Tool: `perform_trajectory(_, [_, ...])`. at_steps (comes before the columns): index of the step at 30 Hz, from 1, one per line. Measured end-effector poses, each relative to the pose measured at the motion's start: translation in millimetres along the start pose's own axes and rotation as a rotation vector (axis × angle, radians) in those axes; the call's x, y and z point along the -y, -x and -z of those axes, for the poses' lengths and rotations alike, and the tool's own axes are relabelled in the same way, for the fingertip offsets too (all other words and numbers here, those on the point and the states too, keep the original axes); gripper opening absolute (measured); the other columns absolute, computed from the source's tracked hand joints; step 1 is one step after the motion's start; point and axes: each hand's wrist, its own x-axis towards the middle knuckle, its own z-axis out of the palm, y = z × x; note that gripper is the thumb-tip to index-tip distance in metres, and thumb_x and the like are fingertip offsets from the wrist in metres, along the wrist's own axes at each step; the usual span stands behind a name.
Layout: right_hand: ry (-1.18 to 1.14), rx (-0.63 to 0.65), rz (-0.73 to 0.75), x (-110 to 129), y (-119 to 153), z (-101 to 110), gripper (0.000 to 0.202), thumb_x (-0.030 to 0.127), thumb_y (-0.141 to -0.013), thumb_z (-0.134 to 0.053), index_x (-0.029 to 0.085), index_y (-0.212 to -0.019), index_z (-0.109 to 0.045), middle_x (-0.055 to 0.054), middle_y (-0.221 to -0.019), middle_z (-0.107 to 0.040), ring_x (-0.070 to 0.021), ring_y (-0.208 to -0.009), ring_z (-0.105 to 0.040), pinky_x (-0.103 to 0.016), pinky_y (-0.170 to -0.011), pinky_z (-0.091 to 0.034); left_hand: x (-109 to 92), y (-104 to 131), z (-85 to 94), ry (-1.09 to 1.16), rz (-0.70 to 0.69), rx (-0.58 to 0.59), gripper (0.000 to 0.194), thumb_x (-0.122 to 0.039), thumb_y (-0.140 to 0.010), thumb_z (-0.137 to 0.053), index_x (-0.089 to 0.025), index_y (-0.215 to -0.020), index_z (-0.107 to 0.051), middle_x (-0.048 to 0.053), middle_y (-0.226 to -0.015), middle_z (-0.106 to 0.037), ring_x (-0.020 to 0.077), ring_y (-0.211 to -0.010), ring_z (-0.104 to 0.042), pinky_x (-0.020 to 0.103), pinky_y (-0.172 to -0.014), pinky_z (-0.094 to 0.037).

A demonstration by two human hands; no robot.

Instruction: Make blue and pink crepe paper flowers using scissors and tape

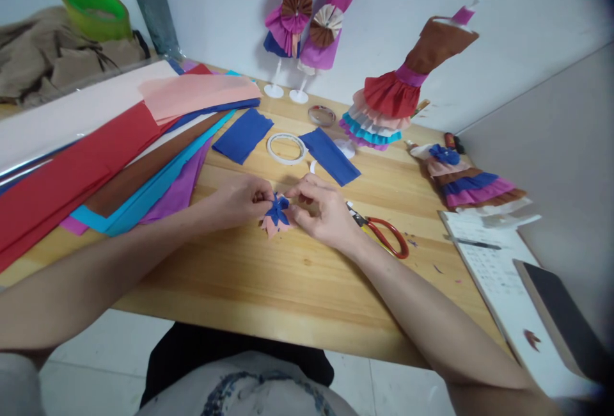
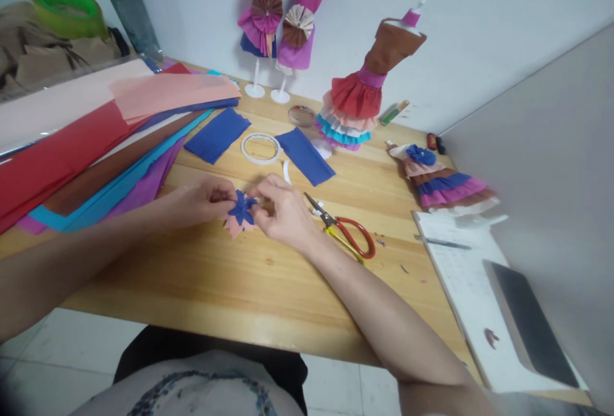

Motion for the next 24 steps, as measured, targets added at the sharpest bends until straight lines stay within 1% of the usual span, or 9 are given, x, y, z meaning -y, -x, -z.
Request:
perform_trajectory(3, [0.016, 0.023, 0.026, 0.3, 1.1, -3.4, 0.016, 0.011, -0.076, -0.056, 0.019, -0.087, -0.065, -0.005, -0.083, -0.058, -0.0191, -0.079, -0.057, -0.032, -0.070, -0.047, 0.4, -1.0, 0.8, 0.096, 0.061, 0.060, 0.022, -0.015, -0.079, -0.051, -0.015, -0.060, -0.063, 0.004, -0.060, -0.072, 0.0132, -0.057, -0.065, 0.022, -0.058, -0.048])
perform_trajectory(6, [0.043, 0.046, 0.049, 0.4, 0.4, -7.4, 0.016, 0.013, -0.078, -0.058, 0.019, -0.091, -0.065, -0.007, -0.089, -0.059, -0.0213, -0.084, -0.058, -0.035, -0.073, -0.048, 3.1, -2.6, 2.2, 0.163, 0.101, 0.071, 0.022, -0.017, -0.078, -0.053, -0.016, -0.057, -0.057, 0.003, -0.057, -0.068, 0.0131, -0.057, -0.064, 0.022, -0.059, -0.048])
perform_trajectory(11, [0.077, 0.044, 0.096, -1.1, 0.5, -11.1, 0.014, 0.014, -0.078, -0.061, 0.018, -0.092, -0.064, -0.009, -0.097, -0.061, -0.0236, -0.093, -0.058, -0.037, -0.077, -0.048, 5.4, -3.3, 1.3, 0.111, 0.123, 0.064, 0.019, -0.018, -0.077, -0.054, -0.015, -0.059, -0.057, 0.002, -0.056, -0.066, 0.0123, -0.056, -0.061, 0.023, -0.057, -0.045])
perform_trajectory(16, [0.052, -0.020, 0.106, -0.2, 6.8, -13.7, 0.023, 0.011, -0.077, -0.060, 0.020, -0.098, -0.062, -0.007, -0.094, -0.064, -0.0231, -0.091, -0.061, -0.036, -0.078, -0.049, 5.5, -2.5, 1.2, 0.207, 0.161, 0.067, 0.021, -0.019, -0.077, -0.053, -0.016, -0.056, -0.055, 0.000, -0.053, -0.061, 0.0104, -0.054, -0.057, 0.022, -0.058, -0.042])
perform_trajectory(19, [0.040, -0.027, 0.065, -0.5, 11.0, -19.0, 0.032, 0.011, -0.077, -0.061, 0.022, -0.108, -0.061, -0.006, -0.092, -0.067, -0.0228, -0.088, -0.062, -0.036, -0.077, -0.050, 5.8, -2.3, 3.0, 0.237, 0.191, 0.060, 0.022, -0.020, -0.076, -0.055, -0.015, -0.054, -0.055, -0.002, -0.050, -0.058, 0.0068, -0.047, -0.048, 0.020, -0.050, -0.034])
perform_trajectory(21, [0.020, -0.036, 0.034, -2.3, 12.8, -23.4, 0.039, 0.009, -0.078, -0.058, 0.022, -0.114, -0.059, -0.005, -0.090, -0.067, -0.0219, -0.086, -0.063, -0.036, -0.076, -0.050, 5.8, -2.3, 3.6, 0.257, 0.205, 0.053, 0.023, -0.021, -0.075, -0.056, -0.015, -0.054, -0.056, -0.002, -0.049, -0.057, 0.0056, -0.045, -0.043, 0.019, -0.046, -0.029])
perform_trajectory(23, [-0.014, -0.052, 0.005, -4.9, 13.9, -27.1, 0.041, 0.007, -0.080, -0.054, 0.023, -0.118, -0.058, -0.004, -0.087, -0.067, -0.0206, -0.082, -0.063, -0.035, -0.075, -0.050, 5.8, -2.6, 3.2, 0.281, 0.214, 0.039, 0.019, -0.022, -0.075, -0.057, -0.014, -0.058, -0.060, -0.002, -0.050, -0.057, 0.0053, -0.043, -0.041, 0.019, -0.044, -0.027])
perform_trajectory(24, [-0.038, -0.059, -0.015, -6.0, 14.3, -28.4, 0.041, 0.007, -0.081, -0.053, 0.023, -0.119, -0.058, -0.004, -0.084, -0.067, -0.0198, -0.080, -0.063, -0.035, -0.073, -0.050, 5.7, -2.7, 2.6, 0.288, 0.223, 0.028, 0.015, -0.022, -0.075, -0.058, -0.014, -0.064, -0.062, -0.002, -0.050, -0.057, 0.0054, -0.042, -0.041, 0.019, -0.043, -0.026])
